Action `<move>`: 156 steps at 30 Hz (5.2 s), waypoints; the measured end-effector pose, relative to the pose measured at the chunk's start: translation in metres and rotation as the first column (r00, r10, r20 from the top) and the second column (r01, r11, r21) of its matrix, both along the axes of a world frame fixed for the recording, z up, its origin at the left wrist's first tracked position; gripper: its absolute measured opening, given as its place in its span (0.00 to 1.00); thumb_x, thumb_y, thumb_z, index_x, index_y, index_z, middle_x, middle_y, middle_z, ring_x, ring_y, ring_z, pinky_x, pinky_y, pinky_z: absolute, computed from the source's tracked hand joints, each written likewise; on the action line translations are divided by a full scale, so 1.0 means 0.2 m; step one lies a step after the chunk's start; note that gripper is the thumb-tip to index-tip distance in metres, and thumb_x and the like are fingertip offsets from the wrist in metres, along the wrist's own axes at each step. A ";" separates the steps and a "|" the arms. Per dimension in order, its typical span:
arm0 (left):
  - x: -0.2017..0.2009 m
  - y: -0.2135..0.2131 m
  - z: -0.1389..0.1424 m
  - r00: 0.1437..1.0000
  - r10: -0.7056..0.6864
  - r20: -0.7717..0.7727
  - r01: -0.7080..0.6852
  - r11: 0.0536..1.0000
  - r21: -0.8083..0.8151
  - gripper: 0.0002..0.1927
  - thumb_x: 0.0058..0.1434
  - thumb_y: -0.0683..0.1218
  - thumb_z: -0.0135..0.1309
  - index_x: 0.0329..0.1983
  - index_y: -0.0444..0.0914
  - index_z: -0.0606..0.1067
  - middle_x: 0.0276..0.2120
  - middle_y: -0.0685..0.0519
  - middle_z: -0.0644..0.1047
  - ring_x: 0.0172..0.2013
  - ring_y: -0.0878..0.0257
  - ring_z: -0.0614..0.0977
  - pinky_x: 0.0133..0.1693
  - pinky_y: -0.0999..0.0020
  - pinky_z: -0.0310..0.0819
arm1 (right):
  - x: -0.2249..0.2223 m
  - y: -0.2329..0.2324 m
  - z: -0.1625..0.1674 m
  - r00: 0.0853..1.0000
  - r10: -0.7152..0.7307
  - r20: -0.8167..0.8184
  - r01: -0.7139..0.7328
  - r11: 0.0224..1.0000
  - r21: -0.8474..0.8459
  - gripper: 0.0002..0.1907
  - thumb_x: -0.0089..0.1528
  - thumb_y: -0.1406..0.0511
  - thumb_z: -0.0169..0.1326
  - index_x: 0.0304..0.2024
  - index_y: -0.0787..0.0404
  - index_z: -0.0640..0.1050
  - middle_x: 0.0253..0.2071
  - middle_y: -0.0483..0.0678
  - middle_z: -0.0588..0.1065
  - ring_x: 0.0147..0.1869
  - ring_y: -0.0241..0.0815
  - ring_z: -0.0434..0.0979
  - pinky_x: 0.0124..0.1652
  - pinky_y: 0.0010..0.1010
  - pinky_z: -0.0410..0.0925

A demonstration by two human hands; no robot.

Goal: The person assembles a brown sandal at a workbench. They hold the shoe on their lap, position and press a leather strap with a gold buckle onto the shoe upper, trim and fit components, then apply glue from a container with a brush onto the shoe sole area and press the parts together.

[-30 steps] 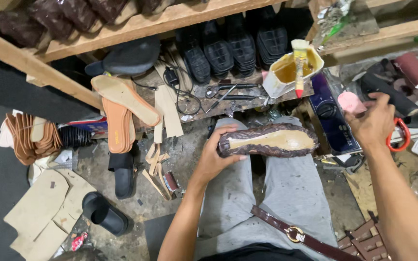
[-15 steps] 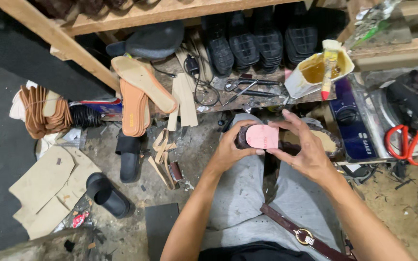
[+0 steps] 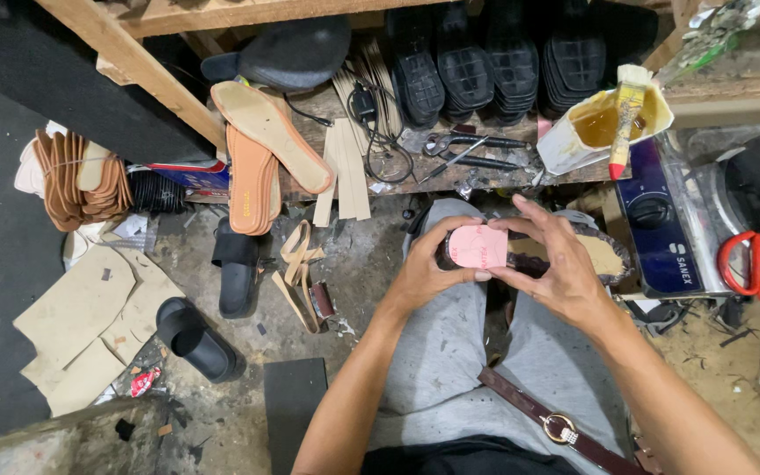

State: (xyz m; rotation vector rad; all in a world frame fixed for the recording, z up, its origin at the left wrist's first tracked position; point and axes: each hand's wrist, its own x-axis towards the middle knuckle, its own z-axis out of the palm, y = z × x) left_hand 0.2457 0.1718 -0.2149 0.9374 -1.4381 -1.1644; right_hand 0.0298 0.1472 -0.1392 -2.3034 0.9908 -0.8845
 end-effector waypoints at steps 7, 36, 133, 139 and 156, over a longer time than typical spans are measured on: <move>0.01 0.00 0.00 0.999 0.032 0.044 -0.029 0.997 -0.072 0.33 0.52 0.43 0.71 0.62 0.36 0.72 0.59 0.50 0.78 0.61 0.61 0.78 0.64 0.65 0.70 | 0.00 -0.36 0.03 0.998 0.067 -0.003 -0.067 0.998 -0.011 0.24 0.59 0.70 0.62 0.59 0.60 0.75 0.52 0.52 0.75 0.56 0.51 0.77 0.53 0.38 0.70; -0.06 0.00 -0.08 0.999 0.034 0.038 -0.034 0.999 0.002 0.35 0.49 0.41 0.72 0.60 0.35 0.71 0.54 0.49 0.78 0.56 0.62 0.78 0.61 0.66 0.72 | -0.30 0.14 0.30 0.819 -0.447 0.360 0.266 0.851 0.453 0.06 0.65 0.70 0.61 0.44 0.66 0.83 0.36 0.42 0.75 0.35 0.27 0.70 0.34 0.21 0.62; -0.05 0.03 -0.05 0.995 0.091 -0.041 -0.092 0.995 -0.035 0.36 0.50 0.43 0.73 0.62 0.33 0.71 0.57 0.49 0.77 0.59 0.61 0.77 0.63 0.66 0.70 | 0.23 -0.93 -0.15 0.733 -0.114 -0.671 0.036 0.991 -0.129 0.15 0.65 0.62 0.53 0.52 0.60 0.77 0.36 0.61 0.80 0.43 0.62 0.81 0.44 0.51 0.72; -0.04 0.03 0.01 0.997 0.063 -0.041 -0.061 0.998 0.031 0.37 0.51 0.44 0.72 0.63 0.34 0.70 0.57 0.50 0.76 0.59 0.62 0.77 0.63 0.67 0.70 | -0.16 -0.24 0.23 0.983 -0.183 0.006 0.183 0.983 -0.002 0.12 0.66 0.66 0.56 0.51 0.65 0.80 0.47 0.54 0.82 0.45 0.45 0.84 0.43 0.31 0.74; -0.38 -0.10 0.44 0.390 0.265 0.882 0.353 0.841 -0.409 0.47 0.45 0.46 0.70 0.71 0.44 0.65 0.56 0.46 0.74 0.53 0.51 0.74 0.54 0.55 0.65 | -1.02 1.26 -0.94 0.873 -0.086 -0.479 0.402 0.683 0.609 0.28 0.55 0.57 0.63 0.59 0.41 0.75 0.46 0.40 0.77 0.54 0.37 0.83 0.52 0.30 0.75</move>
